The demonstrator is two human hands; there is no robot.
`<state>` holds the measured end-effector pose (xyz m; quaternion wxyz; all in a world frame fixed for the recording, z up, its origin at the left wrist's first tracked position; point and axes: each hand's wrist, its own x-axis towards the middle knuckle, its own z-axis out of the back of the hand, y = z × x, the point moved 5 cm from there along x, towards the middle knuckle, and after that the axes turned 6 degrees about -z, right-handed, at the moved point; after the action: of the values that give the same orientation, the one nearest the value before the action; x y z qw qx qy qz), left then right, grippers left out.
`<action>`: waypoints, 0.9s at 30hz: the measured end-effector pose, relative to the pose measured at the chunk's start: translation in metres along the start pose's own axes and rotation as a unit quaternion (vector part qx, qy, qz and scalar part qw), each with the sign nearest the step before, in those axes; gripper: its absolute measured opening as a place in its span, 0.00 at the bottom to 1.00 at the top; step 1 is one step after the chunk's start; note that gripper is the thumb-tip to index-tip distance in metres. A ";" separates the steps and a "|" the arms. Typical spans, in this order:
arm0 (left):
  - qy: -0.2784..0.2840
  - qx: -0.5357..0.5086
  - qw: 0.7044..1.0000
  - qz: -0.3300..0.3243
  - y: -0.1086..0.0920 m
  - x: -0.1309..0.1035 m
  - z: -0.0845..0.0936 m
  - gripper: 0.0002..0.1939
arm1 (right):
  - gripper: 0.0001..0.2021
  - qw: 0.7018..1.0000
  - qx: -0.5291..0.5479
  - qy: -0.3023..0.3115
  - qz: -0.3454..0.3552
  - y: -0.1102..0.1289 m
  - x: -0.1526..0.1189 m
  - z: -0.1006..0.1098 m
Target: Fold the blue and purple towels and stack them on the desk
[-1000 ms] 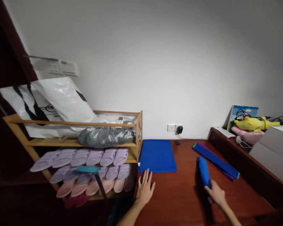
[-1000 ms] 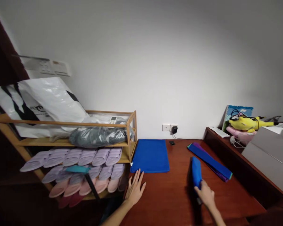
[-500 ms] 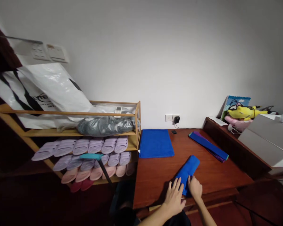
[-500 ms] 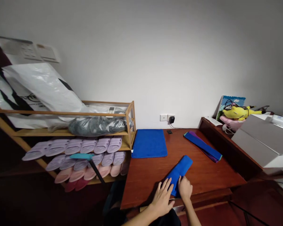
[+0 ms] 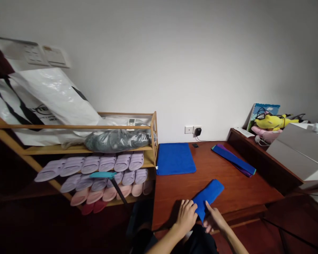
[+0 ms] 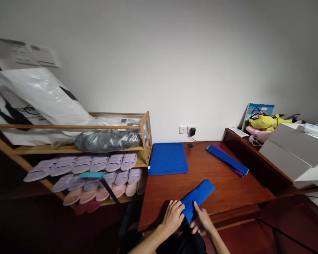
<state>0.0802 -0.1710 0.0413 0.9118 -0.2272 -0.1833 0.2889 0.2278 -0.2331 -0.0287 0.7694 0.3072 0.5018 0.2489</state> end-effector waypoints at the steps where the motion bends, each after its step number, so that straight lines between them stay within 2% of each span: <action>1: 0.007 -0.015 1.000 0.001 -0.001 -0.001 0.003 0.09 | 0.34 0.999 0.032 0.012 -0.002 0.001 -0.004 -0.009; 3: 0.015 -0.037 0.999 0.003 -0.002 -0.004 0.008 0.09 | 0.31 0.997 0.077 -0.014 0.015 0.007 -0.007 -0.016; 7: 0.004 -0.075 0.996 0.045 0.006 -0.013 0.014 0.17 | 0.25 0.989 0.066 -0.114 0.067 0.032 -0.002 -0.007; 9: 0.001 -0.113 0.991 0.072 0.015 -0.021 0.011 0.23 | 0.23 0.981 0.046 -0.160 0.103 0.048 0.001 -0.005; 11: -0.002 -0.187 0.975 0.120 0.027 -0.032 0.002 0.25 | 0.21 0.973 0.025 -0.189 0.133 0.062 -0.001 -0.014; 13: 0.005 -0.282 0.939 0.196 0.041 -0.047 -0.012 0.25 | 0.18 0.968 -0.011 -0.180 0.177 0.073 -0.008 -0.037; 15: 0.027 -0.339 0.904 0.260 0.051 -0.063 -0.027 0.25 | 0.16 0.956 -0.088 -0.141 0.244 0.083 -0.020 -0.067; 17: 0.059 -0.354 0.887 0.289 0.056 -0.078 -0.037 0.26 | 0.16 0.930 -0.175 -0.081 0.312 0.090 -0.034 -0.092; 19: 0.090 -0.357 0.881 0.299 0.058 -0.092 -0.038 0.25 | 0.16 0.907 -0.224 -0.045 0.354 0.092 -0.042 -0.101; 21: 0.110 -0.336 0.889 0.293 0.060 -0.103 -0.031 0.23 | 0.18 0.890 -0.253 -0.070 0.372 0.091 -0.044 -0.095; 22: 0.103 -0.300 0.905 0.283 0.061 -0.106 -0.022 0.22 | 0.18 0.883 -0.270 -0.103 0.370 0.088 -0.042 -0.088; 25: 0.025 -0.124 0.961 0.245 0.060 -0.107 0.013 0.22 | 0.20 0.863 -0.323 -0.180 0.344 0.073 -0.032 -0.075; 27: -0.030 -0.036 0.976 0.213 0.055 -0.097 0.033 0.20 | 0.22 0.857 -0.342 -0.190 0.335 0.062 -0.026 -0.078</action>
<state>-0.0333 -0.1801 0.0203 0.8144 -0.2853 -0.1684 0.4764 0.1407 -0.1915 0.0081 0.7766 0.2155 0.0963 0.5841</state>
